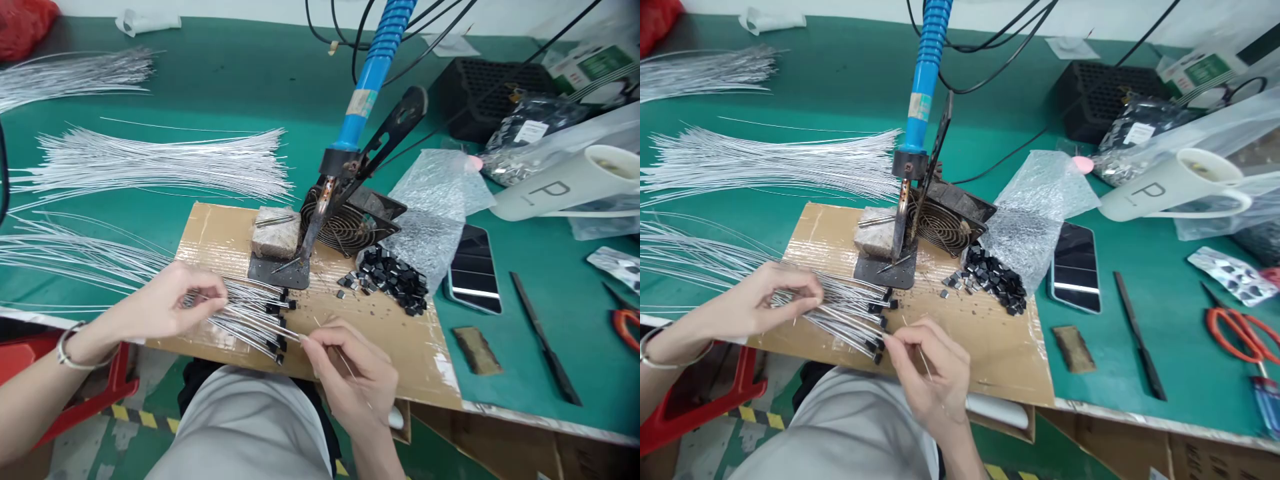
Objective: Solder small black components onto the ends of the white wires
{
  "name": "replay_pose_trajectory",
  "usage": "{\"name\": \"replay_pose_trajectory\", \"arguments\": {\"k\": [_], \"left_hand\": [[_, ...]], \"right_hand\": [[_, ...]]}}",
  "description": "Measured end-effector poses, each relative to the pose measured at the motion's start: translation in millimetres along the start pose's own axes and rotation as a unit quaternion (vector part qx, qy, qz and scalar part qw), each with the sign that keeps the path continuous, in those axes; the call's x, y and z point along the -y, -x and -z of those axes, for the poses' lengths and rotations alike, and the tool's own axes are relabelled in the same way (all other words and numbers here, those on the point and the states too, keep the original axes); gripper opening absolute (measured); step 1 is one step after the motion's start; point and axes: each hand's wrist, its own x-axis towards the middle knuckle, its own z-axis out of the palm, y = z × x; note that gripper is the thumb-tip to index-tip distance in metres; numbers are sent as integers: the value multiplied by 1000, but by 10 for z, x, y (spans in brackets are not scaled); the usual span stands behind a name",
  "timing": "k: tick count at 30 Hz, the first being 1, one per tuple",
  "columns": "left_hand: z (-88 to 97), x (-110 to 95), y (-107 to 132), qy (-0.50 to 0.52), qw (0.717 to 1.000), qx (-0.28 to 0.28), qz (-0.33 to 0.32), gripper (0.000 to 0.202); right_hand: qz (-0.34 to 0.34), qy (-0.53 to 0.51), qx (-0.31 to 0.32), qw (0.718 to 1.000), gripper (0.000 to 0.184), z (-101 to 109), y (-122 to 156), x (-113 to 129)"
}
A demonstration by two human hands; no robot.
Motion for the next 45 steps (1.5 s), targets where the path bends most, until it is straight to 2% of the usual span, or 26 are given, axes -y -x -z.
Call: {"name": "replay_pose_trajectory", "arguments": {"k": [1, 3, 5, 6, 8, 11, 15, 19, 21, 23, 24, 26, 28, 32, 37, 45], "left_hand": [[-87, -103, -2, -49, 998, -25, -7, 20], [-295, -324, -11, -114, 989, -72, -52, 24], [-503, -506, -28, -96, 988, -75, -92, 28], [-592, -565, -41, -67, 991, -71, -92, 27], [-722, -611, -75, -5, 996, -57, -69, 25], [-821, -548, -134, 81, 996, -33, 0, 25], [-876, -436, -185, 172, 983, -29, 65, 32], [-887, -409, -230, 197, 975, -61, 82, 33], [-873, -431, -260, 213, 968, -92, 93, 29], [-854, -471, -287, 236, 959, -118, 101, 25], [-846, -494, -299, 250, 954, -126, 103, 23], [-837, -535, -316, 272, 947, -134, 108, 20], [-836, -566, -326, 286, 941, -143, 115, 19], [-833, -596, -338, 301, 938, -132, 112, 21], [-825, -583, -331, 302, 939, -110, 121, 27], [-869, -573, -305, 282, 942, -117, 140, 28]], "right_hand": [[21, 17, 7, 1000, 20, -6, 6, 4], [49, 43, 21, 998, 20, -17, 17, 15], [59, 52, 27, 997, 20, -18, 25, 29], [60, 52, 25, 997, 20, -15, 27, 36], [58, 49, 21, 997, 20, -1, 27, 46], [41, 31, 18, 999, 18, 15, 30, 47], [2, -18, 10, 1000, 15, -10, 45, 29], [-107, -146, -31, 983, 22, 25, 47, -34], [-149, -221, -60, 962, 40, 111, 41, -81], [-161, -269, -74, 947, 63, 215, 35, -129], [-177, -282, -86, 939, 67, 256, 34, -150], [-191, -253, -106, 942, 62, 293, 34, -172], [-187, -186, -111, 958, 50, 259, 34, -157], [-157, -125, -42, 979, 24, 69, 5, -52], [-142, -169, -36, 975, 16, -84, -23, -19], [-211, -276, -48, 936, 11, -132, -8, -58]]}}
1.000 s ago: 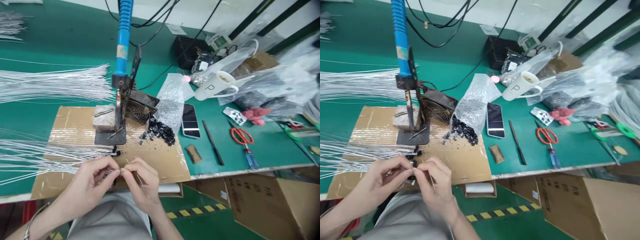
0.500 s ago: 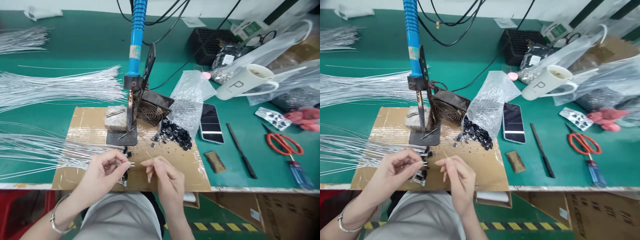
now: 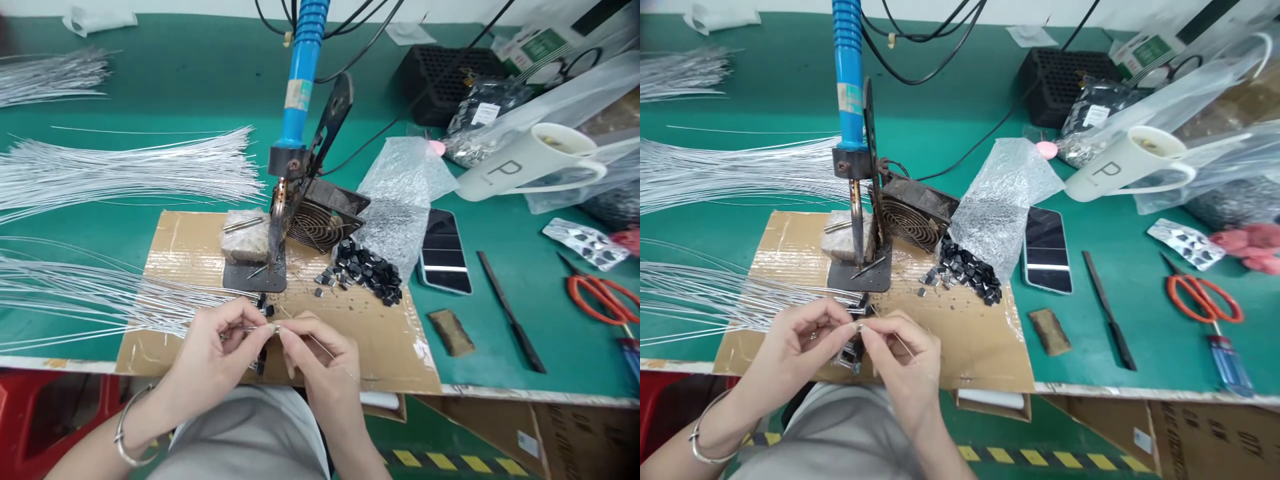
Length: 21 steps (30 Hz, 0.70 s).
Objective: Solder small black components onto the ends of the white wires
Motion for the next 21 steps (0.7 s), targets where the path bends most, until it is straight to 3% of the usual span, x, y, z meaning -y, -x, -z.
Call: {"name": "replay_pose_trajectory", "arguments": {"k": [6, 16, 21], "left_hand": [[-21, 17, -15, -37, 999, -11, -29, 26], [-13, 43, 3, -28, 999, -4, -36, 26], [-8, 23, 2, -23, 999, 2, -38, 25]], "right_hand": [[-38, -28, 12, 999, 14, 0, -25, 54], [-22, -13, 5, 1000, 14, 21, -10, 27], [-75, -31, 15, 997, 18, 26, -46, 102]]}}
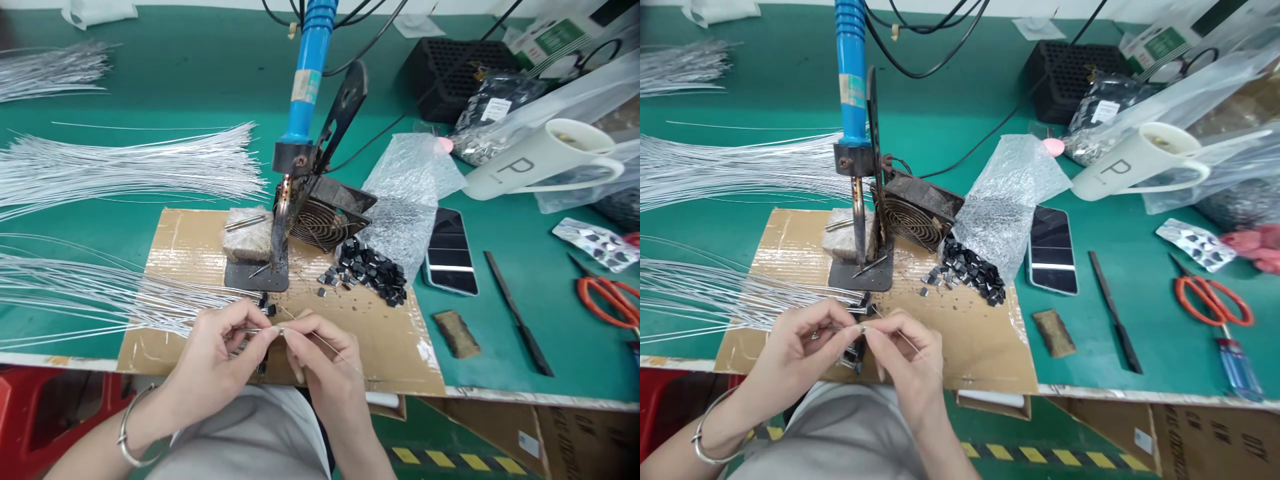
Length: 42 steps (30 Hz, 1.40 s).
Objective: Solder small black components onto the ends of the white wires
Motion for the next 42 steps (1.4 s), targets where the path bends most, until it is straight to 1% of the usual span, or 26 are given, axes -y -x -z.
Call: {"name": "replay_pose_trajectory", "arguments": {"k": [3, 6, 10, 15, 19, 24, 27, 31, 34, 39, 42], "left_hand": [[24, -31, 8, 18, 1000, 17, 14, 26], [41, -57, 14, 36, 999, 31, 26, 27], [28, -46, 12, 43, 998, 17, 31, 26], [-8, -28, 0, 39, 999, -9, 25, 27], [-43, -24, 12, 24, 999, -33, 14, 25], [-113, 8, 50, 8, 996, -84, -22, 23], [-149, 20, 51, 12, 994, -104, -32, 23], [-168, -8, 30, 28, 993, -110, -26, 23], [-166, -52, 11, 61, 992, -108, -26, 21], [-152, -95, -11, 105, 986, -123, -30, 18], [-147, -91, -18, 102, 985, -133, -45, 18]], "right_hand": [[-47, -9, 21, 999, 21, 30, -39, 64], [-70, -9, 48, 996, 24, 63, -70, 99], [-78, -4, 37, 996, 25, 51, -62, 90], [-54, -42, 6, 998, 25, -14, -27, 19], [-62, -60, -5, 996, 19, -64, -16, 18], [-48, -95, -26, 994, 16, -124, -5, 1], [-43, -101, -37, 993, 13, -148, 4, -24], [-33, -95, -49, 994, 12, -159, 12, -43], [-29, -77, -41, 996, 13, -140, 16, -51], [-18, -25, -29, 999, 20, -76, 29, -57], [4, 12, -27, 1000, 16, -69, 40, -52]]}}
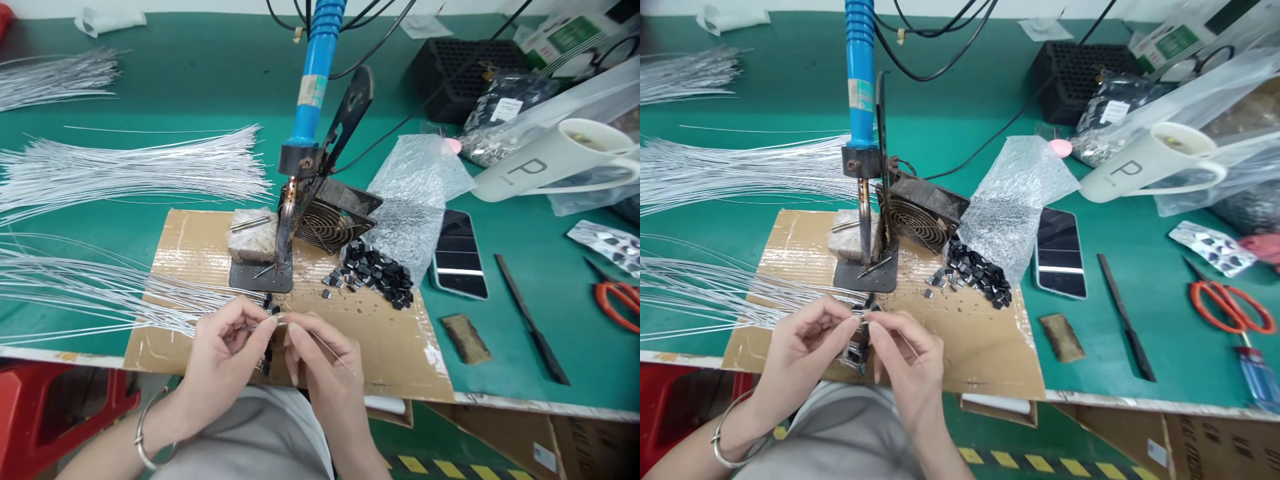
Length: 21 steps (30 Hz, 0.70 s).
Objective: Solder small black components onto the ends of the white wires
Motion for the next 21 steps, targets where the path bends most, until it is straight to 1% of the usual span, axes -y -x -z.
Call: {"name": "replay_pose_trajectory", "arguments": {"k": [3, 5, 10, 15, 21], "left_hand": [[13, 31, 3, -19, 1000, 3, -21, 18], [31, 62, 15, -37, 999, 12, -35, 18], [79, 115, 59, -94, 991, 29, -90, 18], [75, 139, 72, -132, 980, 22, -146, 18], [58, 183, 79, -164, 968, 14, -188, 18]], "right_hand": [[32, 19, -8, 999, 6, -27, 7, 11], [41, 19, -21, 999, 4, -51, 6, 20], [10, -5, -24, 1000, 6, -74, -1, 47], [-18, -20, -11, 1000, 10, -42, 18, 66], [-37, -36, -3, 999, 14, -23, 14, 69]]}}
